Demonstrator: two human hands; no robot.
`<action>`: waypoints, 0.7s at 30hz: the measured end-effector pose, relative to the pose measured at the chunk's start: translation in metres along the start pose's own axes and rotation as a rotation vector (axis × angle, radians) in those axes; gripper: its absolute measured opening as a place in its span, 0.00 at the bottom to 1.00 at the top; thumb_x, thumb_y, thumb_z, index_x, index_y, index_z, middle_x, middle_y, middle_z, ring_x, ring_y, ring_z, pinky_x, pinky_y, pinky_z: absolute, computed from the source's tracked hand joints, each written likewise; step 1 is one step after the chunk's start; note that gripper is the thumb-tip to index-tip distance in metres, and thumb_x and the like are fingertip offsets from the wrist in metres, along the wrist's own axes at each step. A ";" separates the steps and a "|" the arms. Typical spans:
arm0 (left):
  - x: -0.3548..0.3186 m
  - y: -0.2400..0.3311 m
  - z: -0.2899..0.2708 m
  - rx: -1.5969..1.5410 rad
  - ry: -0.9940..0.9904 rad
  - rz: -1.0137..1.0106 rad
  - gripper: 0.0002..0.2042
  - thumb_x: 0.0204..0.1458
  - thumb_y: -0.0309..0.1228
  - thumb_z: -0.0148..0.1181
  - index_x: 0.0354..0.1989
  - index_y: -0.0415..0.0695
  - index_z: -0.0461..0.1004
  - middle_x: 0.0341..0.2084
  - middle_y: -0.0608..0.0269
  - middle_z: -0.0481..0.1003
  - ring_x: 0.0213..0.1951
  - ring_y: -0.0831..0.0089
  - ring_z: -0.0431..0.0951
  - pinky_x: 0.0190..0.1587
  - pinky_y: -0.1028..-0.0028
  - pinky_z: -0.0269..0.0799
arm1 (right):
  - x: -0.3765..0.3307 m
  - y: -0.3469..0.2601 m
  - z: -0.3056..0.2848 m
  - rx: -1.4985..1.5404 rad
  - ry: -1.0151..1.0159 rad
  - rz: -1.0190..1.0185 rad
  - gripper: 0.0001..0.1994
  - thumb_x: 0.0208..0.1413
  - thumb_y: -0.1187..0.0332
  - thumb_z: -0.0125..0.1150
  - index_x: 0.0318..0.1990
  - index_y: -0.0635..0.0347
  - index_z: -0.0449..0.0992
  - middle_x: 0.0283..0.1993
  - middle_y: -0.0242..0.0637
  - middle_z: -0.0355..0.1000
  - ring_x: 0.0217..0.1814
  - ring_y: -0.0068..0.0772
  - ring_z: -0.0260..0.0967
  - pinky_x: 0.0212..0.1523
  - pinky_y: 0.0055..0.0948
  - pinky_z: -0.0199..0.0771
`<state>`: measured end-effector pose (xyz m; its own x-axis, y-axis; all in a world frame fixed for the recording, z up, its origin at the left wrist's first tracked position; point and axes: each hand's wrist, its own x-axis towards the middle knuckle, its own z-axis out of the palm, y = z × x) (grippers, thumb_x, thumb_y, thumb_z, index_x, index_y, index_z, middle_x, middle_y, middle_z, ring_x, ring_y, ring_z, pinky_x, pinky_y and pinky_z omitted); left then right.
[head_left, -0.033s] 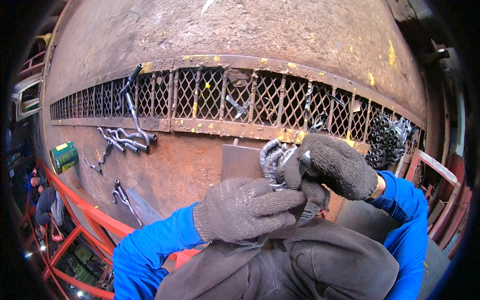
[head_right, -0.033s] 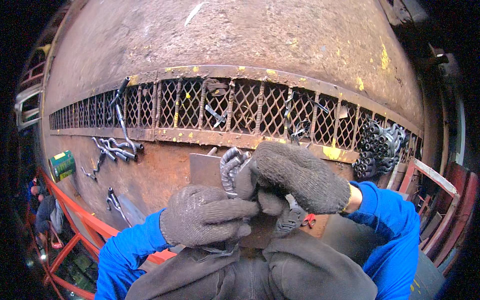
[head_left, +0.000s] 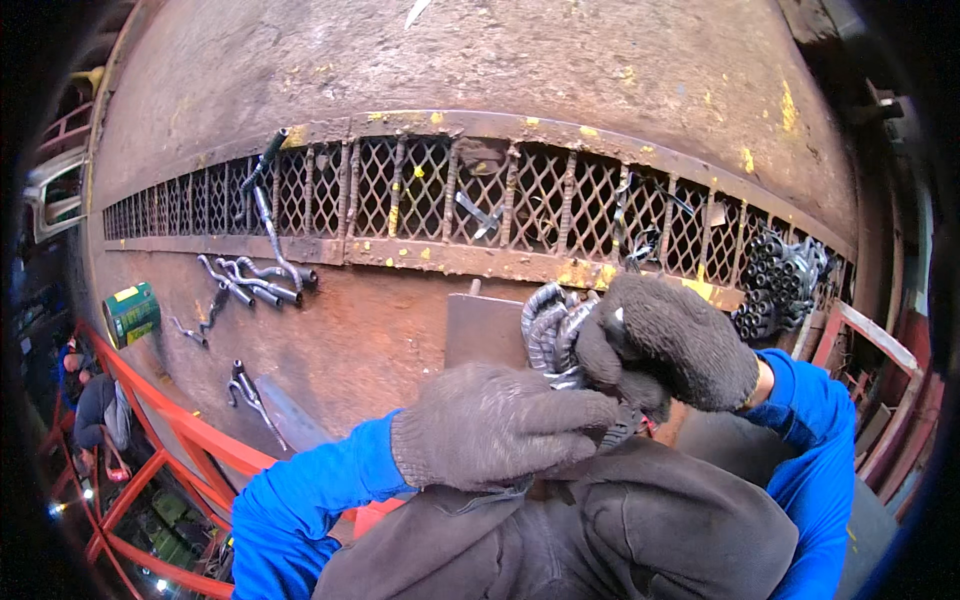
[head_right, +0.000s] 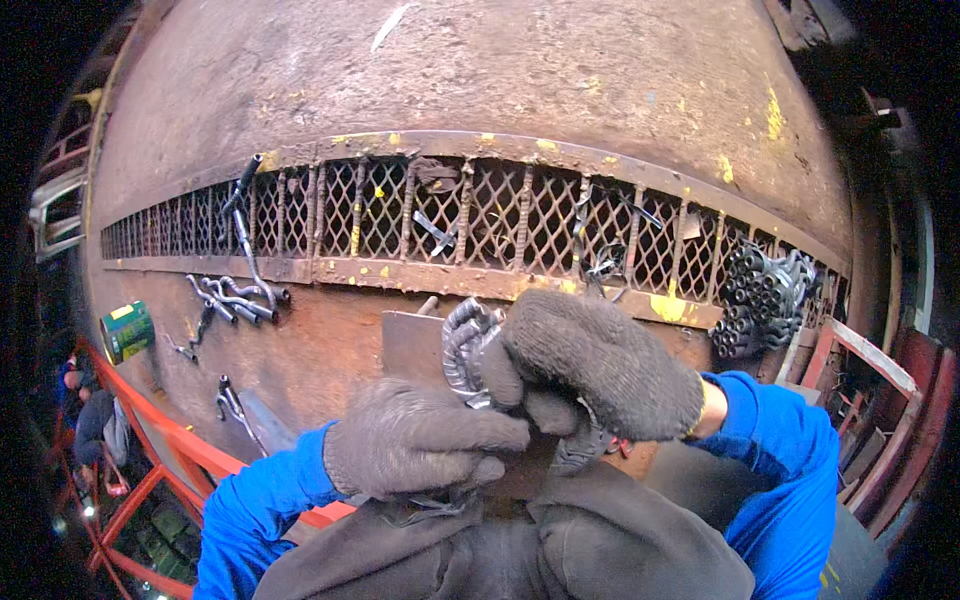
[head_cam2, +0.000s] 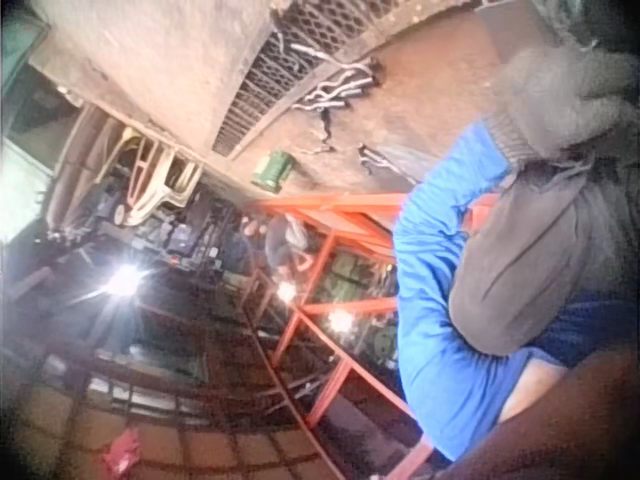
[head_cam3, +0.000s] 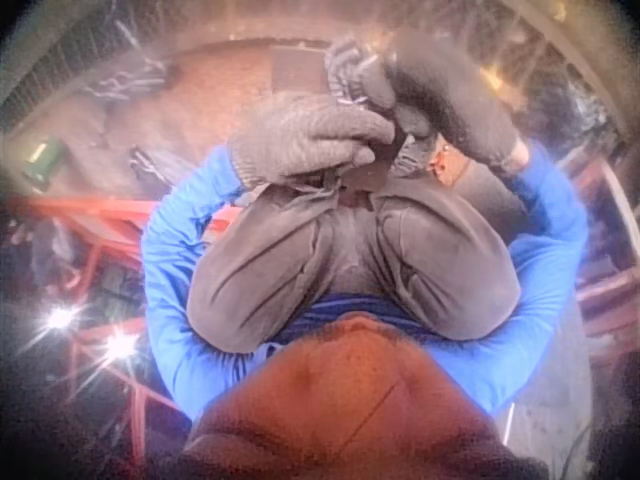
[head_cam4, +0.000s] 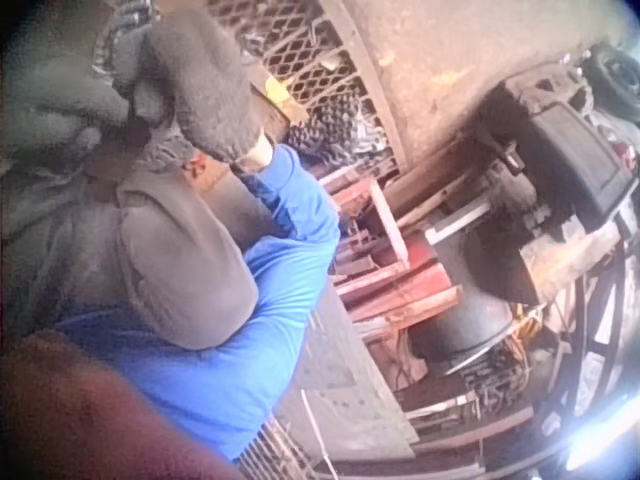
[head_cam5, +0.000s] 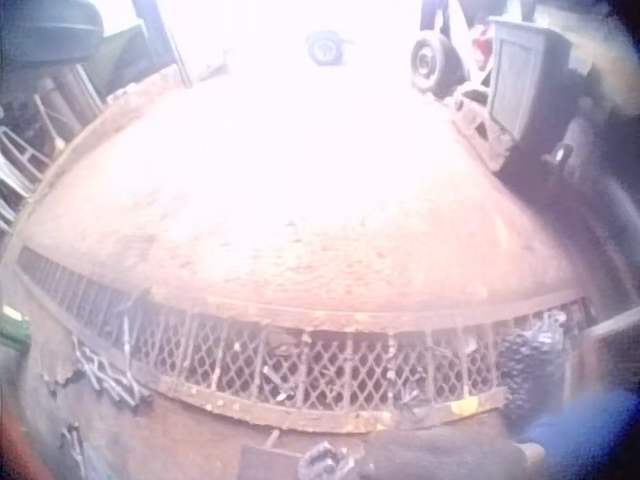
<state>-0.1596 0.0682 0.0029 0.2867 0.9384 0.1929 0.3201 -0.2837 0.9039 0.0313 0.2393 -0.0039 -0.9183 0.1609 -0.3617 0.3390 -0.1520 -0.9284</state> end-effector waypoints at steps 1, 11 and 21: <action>0.000 -0.001 -0.001 -0.141 0.013 -0.055 0.07 0.50 0.36 0.66 0.36 0.50 0.77 0.32 0.63 0.77 0.27 0.59 0.79 0.25 0.63 0.74 | 0.000 0.007 0.000 -0.133 0.024 -0.116 0.13 0.65 0.67 0.51 0.51 0.65 0.75 0.44 0.43 0.74 0.45 0.35 0.72 0.46 0.32 0.72; -0.011 0.011 -0.007 -0.045 -0.268 -0.271 0.10 0.59 0.38 0.55 0.44 0.49 0.73 0.39 0.57 0.75 0.34 0.57 0.80 0.31 0.60 0.77 | -0.010 0.026 -0.006 -0.537 -0.118 -0.318 0.16 0.47 0.60 0.64 0.37 0.63 0.76 0.33 0.45 0.74 0.32 0.50 0.73 0.29 0.42 0.70; -0.026 0.008 -0.001 -0.078 -0.165 -0.279 0.11 0.55 0.35 0.56 0.47 0.52 0.74 0.44 0.60 0.75 0.38 0.59 0.79 0.35 0.62 0.77 | 0.005 -0.006 -0.009 -0.356 -0.303 -0.026 0.13 0.57 0.54 0.59 0.26 0.51 0.76 0.25 0.37 0.71 0.26 0.46 0.69 0.27 0.41 0.66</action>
<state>-0.1654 0.0420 0.0051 0.3423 0.9312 -0.1253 0.3384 0.0022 0.9410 0.0266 0.2494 -0.0006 -0.9278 -0.1401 -0.3457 0.3153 0.2006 -0.9276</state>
